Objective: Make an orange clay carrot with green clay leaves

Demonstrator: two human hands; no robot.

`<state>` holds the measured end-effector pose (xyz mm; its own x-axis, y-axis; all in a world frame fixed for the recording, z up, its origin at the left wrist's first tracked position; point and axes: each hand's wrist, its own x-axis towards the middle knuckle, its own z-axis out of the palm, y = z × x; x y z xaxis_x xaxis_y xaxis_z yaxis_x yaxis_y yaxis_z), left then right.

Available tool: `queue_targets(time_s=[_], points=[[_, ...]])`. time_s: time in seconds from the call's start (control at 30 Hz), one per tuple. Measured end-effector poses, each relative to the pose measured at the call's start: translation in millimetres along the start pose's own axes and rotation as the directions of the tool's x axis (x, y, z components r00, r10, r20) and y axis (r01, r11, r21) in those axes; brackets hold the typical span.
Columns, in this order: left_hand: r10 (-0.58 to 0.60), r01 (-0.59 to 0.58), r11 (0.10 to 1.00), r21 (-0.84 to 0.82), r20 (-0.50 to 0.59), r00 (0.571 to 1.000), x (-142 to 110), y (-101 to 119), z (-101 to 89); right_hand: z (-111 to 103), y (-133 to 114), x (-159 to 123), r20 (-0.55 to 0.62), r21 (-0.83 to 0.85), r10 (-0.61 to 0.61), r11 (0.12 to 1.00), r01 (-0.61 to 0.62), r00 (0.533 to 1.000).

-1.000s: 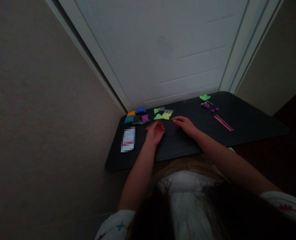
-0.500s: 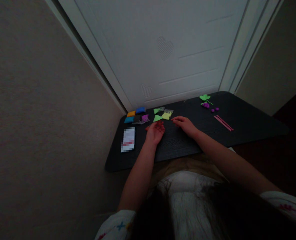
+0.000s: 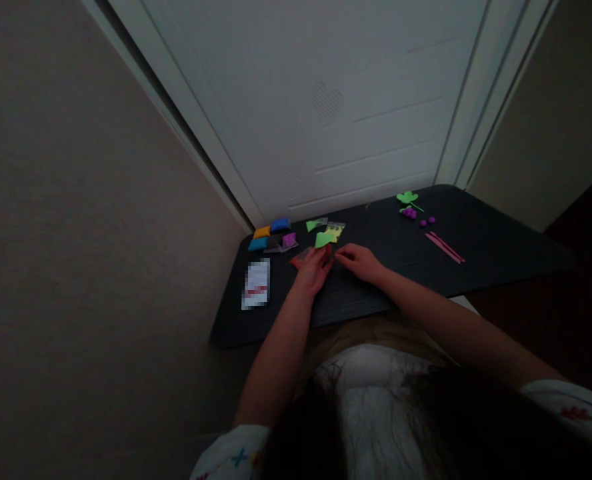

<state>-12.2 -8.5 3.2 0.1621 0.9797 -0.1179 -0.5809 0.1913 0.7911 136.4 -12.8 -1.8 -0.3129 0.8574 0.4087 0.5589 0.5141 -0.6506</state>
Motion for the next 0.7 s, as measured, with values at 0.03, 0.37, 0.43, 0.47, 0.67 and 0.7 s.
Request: queue_targets(time_s=[0.03,0.37,0.43,0.47,0.67,0.7], points=[[0.009,-0.009,1.000,0.017,0.011,1.000,-0.2,-0.5,0.8,0.4,-1.9,-0.8,0.031,-0.070,-0.033,0.997,0.035,0.999],[0.098,-0.124,0.976,0.176,0.151,0.984,-1.7,-6.9,7.9,2.7,-20.6,-7.5,0.195,-0.472,-0.074,0.867,0.160,0.978],[0.082,-0.107,0.980,0.167,0.149,0.985,-3.3,-6.3,9.0,2.6,-21.3,-7.5,0.200,-0.490,-0.059,0.859,0.152,0.978],[0.073,-0.098,0.981,0.165,0.150,0.986,-4.3,-5.9,9.6,2.4,-21.5,-7.4,0.202,-0.495,-0.052,0.856,0.148,0.978],[0.051,-0.080,0.980,0.184,0.153,0.987,-6.1,-5.3,11.4,0.2,-21.2,-6.5,0.206,-0.496,-0.028,0.859,0.129,0.978],[0.053,-0.083,0.979,0.185,0.157,0.986,-5.5,-5.6,11.0,-0.1,-21.0,-6.4,0.205,-0.494,-0.025,0.861,0.125,0.978]])
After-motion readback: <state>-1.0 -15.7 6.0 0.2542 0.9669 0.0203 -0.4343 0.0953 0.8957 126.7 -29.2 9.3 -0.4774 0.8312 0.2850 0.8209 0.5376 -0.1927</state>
